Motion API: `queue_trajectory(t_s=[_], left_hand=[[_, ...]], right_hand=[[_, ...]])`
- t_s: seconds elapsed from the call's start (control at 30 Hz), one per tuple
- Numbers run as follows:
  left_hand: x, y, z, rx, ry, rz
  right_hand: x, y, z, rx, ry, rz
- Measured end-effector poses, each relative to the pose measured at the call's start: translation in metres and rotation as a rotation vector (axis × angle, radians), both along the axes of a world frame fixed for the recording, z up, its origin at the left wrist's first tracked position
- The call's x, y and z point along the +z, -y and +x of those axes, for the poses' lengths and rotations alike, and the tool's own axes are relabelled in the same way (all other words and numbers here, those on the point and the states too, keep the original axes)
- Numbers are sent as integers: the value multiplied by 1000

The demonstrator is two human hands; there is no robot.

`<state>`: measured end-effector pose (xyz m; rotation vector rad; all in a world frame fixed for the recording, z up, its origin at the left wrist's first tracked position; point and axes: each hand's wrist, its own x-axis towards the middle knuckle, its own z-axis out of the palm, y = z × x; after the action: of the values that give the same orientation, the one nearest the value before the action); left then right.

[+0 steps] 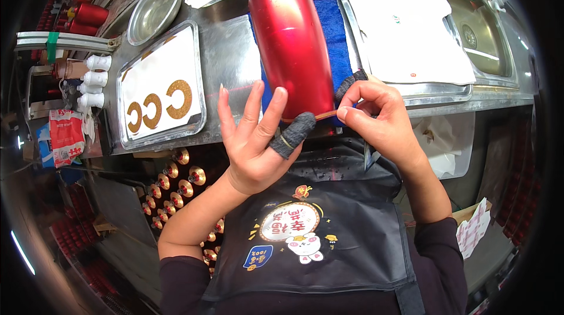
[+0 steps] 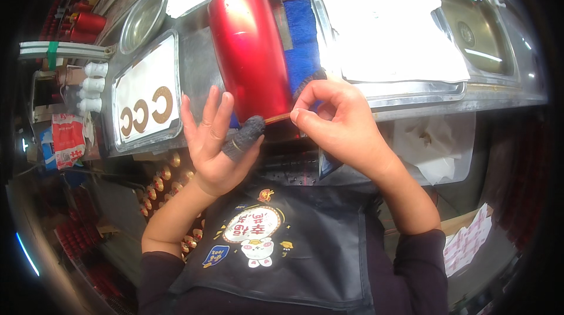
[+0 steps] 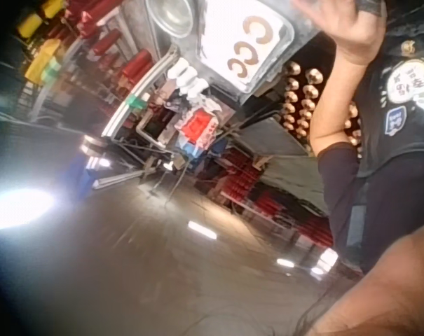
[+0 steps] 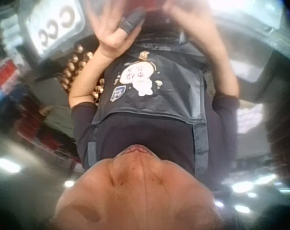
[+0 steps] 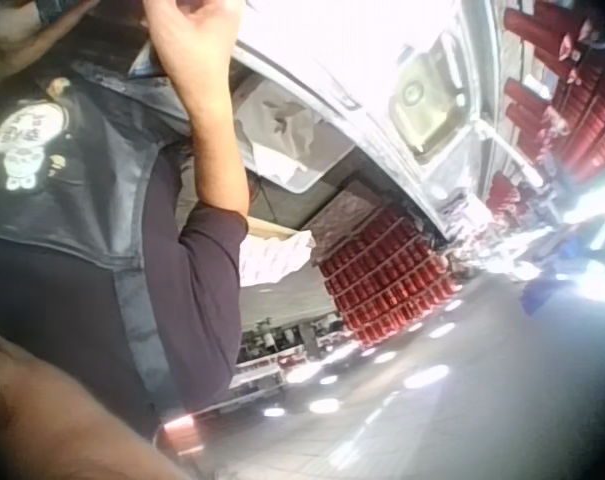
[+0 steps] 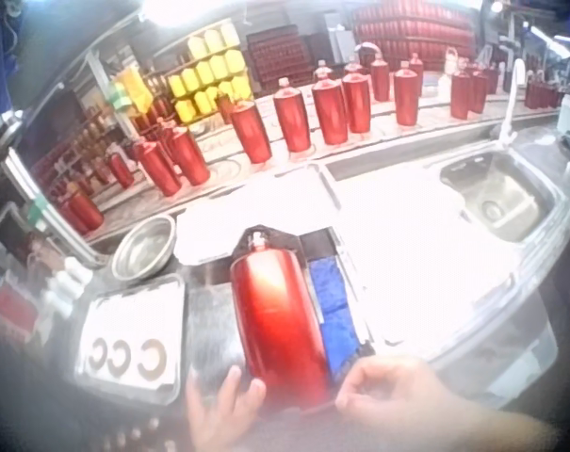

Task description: The person applies gold circular labels to the necks of red cylindrical bottles. They pick up a bottle, place a label on the neck, smooth it down, and then wipe the bottle body with a blue cloth before placing it on a tray.

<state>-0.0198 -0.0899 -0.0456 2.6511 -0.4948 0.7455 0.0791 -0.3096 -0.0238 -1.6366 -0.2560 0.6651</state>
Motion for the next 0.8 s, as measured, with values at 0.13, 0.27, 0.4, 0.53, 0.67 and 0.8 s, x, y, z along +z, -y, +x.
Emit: queue_trajectory(t_s=[0.13,0.27,0.4,0.53,0.67,0.8], left_hand=[[10,15,12,-26,0,67],[4,24,26,55,-14,39],[-10,13,27,25,-9,-264],[-13,-2,9,6,-190,-592],[-15,-3,3,3,-376,-1290],[-13,5,2,-6,-592,-1357]], right_hand=[[-6,-1,0,-4,19,-2],[-13,1,-2,-4,88,-91],[-14,2,-9,-29,242,-145],[-11,-11,-28,-140,276,-63],[-11,-28,-37,-186,382,-102],[-13,-38,-38,-165,453,-229]])
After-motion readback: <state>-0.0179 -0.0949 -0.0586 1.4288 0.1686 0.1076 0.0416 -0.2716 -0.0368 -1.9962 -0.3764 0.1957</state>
